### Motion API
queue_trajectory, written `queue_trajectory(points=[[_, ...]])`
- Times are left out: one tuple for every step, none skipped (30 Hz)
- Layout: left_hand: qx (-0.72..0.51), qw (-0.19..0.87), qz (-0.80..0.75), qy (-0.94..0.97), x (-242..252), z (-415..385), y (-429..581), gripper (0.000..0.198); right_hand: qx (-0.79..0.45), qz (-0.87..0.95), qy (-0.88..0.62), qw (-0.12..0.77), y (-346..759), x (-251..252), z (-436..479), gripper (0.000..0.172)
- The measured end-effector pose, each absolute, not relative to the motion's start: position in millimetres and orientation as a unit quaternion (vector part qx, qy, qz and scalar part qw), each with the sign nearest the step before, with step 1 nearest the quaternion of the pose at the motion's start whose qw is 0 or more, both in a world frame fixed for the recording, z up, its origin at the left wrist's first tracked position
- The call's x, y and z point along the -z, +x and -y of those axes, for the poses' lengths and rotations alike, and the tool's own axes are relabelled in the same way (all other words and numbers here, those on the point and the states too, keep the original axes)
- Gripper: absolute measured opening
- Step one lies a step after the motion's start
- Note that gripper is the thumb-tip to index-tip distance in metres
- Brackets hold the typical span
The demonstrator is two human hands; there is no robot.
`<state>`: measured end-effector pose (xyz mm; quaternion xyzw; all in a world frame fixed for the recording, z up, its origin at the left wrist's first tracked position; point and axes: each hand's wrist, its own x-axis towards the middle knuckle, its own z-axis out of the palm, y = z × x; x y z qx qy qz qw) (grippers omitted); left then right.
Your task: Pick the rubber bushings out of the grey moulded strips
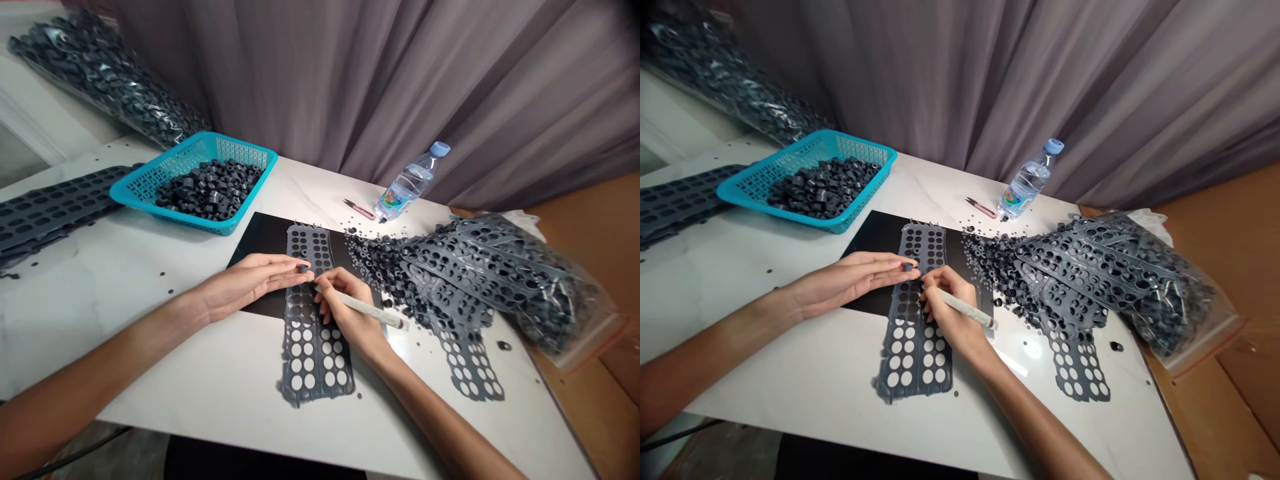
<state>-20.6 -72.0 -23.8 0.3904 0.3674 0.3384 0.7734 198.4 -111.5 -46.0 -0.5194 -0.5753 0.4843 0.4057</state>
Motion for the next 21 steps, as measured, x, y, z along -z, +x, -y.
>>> queue_trajectory(points=[[-0.337, 0.774, -0.366, 0.391, 24.5, 72.6, -20.1, 0.023, -0.484, 0.579, -0.52, 0.4, 198.4, 45.4, 111.8, 0.022], [-0.337, 0.773, -0.366, 0.392, 24.9, 73.4, -19.4, 0.023, -0.484, 0.584, -0.519, 0.394, 198.5, 44.6, 112.3, 0.021], [-0.338, 0.77, -0.368, 0.397, 24.7, 74.1, -18.4, 0.023, -0.484, 0.589, -0.518, 0.388, 198.7, 43.8, 112.8, 0.021], [-0.34, 0.762, -0.373, 0.406, 23.7, 74.5, -17.4, 0.024, -0.485, 0.594, -0.515, 0.382, 199.1, 43.0, 113.5, 0.021], [-0.344, 0.749, -0.38, 0.419, 21.5, 74.5, -16.7, 0.025, -0.487, 0.599, -0.513, 0.375, 199.6, 42.4, 114.3, 0.02], [-0.355, 0.727, -0.39, 0.439, 18.0, 73.7, -16.7, 0.027, -0.491, 0.604, -0.509, 0.367, 200.3, 41.9, 115.1, 0.02], [-0.376, 0.69, -0.407, 0.466, 13.3, 71.9, -17.9, 0.029, -0.497, 0.607, -0.506, 0.358, 201.3, 41.7, 115.7, 0.02], [-0.411, 0.631, -0.428, 0.5, 7.7, 69.0, -20.9, 0.03, -0.506, 0.609, -0.502, 0.348, 202.3, 41.7, 116.3, 0.02], [-0.46, 0.548, -0.452, 0.533, 1.7, 64.8, -26.1, 0.031, -0.518, 0.608, -0.497, 0.339, 203.4, 41.8, 116.7, 0.021], [-0.511, 0.445, -0.475, 0.562, -4.1, 59.4, -33.6, 0.032, -0.534, 0.604, -0.491, 0.33, 204.4, 42.0, 116.8, 0.022], [-0.555, 0.326, -0.495, 0.583, -9.0, 53.0, -43.6, 0.033, -0.55, 0.597, -0.485, 0.324, 205.4, 42.0, 116.9, 0.024], [-0.587, 0.211, -0.512, 0.591, -12.6, 45.8, -55.7, 0.035, -0.567, 0.59, -0.478, 0.319, 206.1, 41.7, 116.8, 0.025], [-0.573, 0.131, -0.539, 0.604, -14.7, 38.4, -69.3, 0.039, -0.582, 0.583, -0.471, 0.315, 206.6, 41.1, 116.7, 0.027], [-0.534, 0.052, -0.58, 0.612, -15.1, 31.0, -83.6, 0.043, -0.595, 0.577, -0.465, 0.312, 206.9, 40.2, 116.5, 0.028], [-0.493, -0.03, -0.618, 0.611, -14.2, 24.2, -97.5, 0.045, -0.604, 0.573, -0.46, 0.309, 207.2, 39.1, 116.4, 0.028], [-0.452, -0.068, -0.638, 0.62, -12.4, 18.3, -110.1, 0.047, -0.609, 0.571, -0.457, 0.306, 207.5, 37.9, 116.2, 0.028], [-0.433, -0.072, -0.641, 0.63, -10.3, 13.8, -120.4, 0.05, -0.613, 0.571, -0.456, 0.301, 207.9, 36.8, 116.0, 0.028], [-0.417, -0.071, -0.639, 0.642, -8.3, 11.0, -127.5, 0.053, -0.615, 0.572, -0.456, 0.295, 208.7, 35.8, 115.7, 0.027], [-0.411, -0.064, -0.63, 0.656, -6.8, 10.0, -130.8, 0.056, -0.619, 0.574, -0.455, 0.285, 209.9, 35.2, 115.4, 0.026], [-0.412, -0.064, -0.618, 0.666, -5.8, 10.7, -129.9, 0.057, -0.626, 0.575, -0.449, 0.274, 211.6, 34.7, 114.9, 0.026], [-0.415, -0.072, -0.604, 0.677, -5.1, 13.2, -124.8, 0.057, -0.638, 0.576, -0.44, 0.26, 213.8, 34.3, 114.4, 0.026]])
